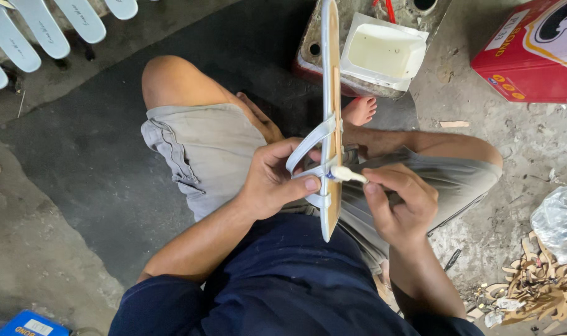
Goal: The person sits on the floor and applies glue to the sole of a white sandal using a toothbrush. They repeatedly dip the brush into a container of glue and spread it across the sandal's sole, then place the sandal on a nearby pile.
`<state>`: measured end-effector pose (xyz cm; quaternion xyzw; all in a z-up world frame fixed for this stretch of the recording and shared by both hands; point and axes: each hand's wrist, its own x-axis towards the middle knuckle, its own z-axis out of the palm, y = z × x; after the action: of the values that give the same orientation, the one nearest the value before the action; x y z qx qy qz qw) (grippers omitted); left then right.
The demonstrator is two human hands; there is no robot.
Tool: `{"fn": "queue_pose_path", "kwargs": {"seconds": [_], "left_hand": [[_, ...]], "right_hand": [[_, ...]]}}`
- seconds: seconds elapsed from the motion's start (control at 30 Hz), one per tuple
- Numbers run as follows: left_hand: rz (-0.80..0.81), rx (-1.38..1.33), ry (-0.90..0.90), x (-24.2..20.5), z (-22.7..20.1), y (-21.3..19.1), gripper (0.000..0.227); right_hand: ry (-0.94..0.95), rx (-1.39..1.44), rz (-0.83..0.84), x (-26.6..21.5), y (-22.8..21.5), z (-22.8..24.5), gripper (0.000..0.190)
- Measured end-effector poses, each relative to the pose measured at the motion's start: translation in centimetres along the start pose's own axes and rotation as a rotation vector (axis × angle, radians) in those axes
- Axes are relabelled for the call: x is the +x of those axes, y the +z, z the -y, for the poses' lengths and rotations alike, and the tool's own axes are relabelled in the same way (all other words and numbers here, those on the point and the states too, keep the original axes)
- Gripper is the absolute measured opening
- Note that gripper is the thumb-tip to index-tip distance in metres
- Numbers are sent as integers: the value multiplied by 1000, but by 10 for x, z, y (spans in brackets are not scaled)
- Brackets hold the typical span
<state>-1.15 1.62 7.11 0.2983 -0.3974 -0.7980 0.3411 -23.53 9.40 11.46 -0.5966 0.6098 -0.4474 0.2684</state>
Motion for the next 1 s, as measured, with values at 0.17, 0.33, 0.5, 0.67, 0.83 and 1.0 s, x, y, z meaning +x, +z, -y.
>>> {"fn": "queue_pose_path", "kwargs": {"seconds": [0.17, 0.33, 0.5, 0.67, 0.83, 1.0], "left_hand": [[-1, -48, -18, 1, -3, 2, 33], [12, -41, -13, 0, -2, 2, 33], [-16, -77, 4, 0, 0, 2, 32], [-38, -188, -19, 2, 3, 3, 32], [-53, -324, 27, 4, 8, 4, 34], [0, -111, 135, 0, 5, -1, 45]], "right_hand": [[-3, -34, -24, 1, -4, 6, 11], [-13, 15, -19, -1, 1, 2, 12], [25, 166, 41, -6, 4, -3, 12], [-9, 187, 31, -10, 5, -6, 12], [0, 252, 57, -13, 3, -6, 12], [16, 303, 88, -16, -2, -3, 10]]}}
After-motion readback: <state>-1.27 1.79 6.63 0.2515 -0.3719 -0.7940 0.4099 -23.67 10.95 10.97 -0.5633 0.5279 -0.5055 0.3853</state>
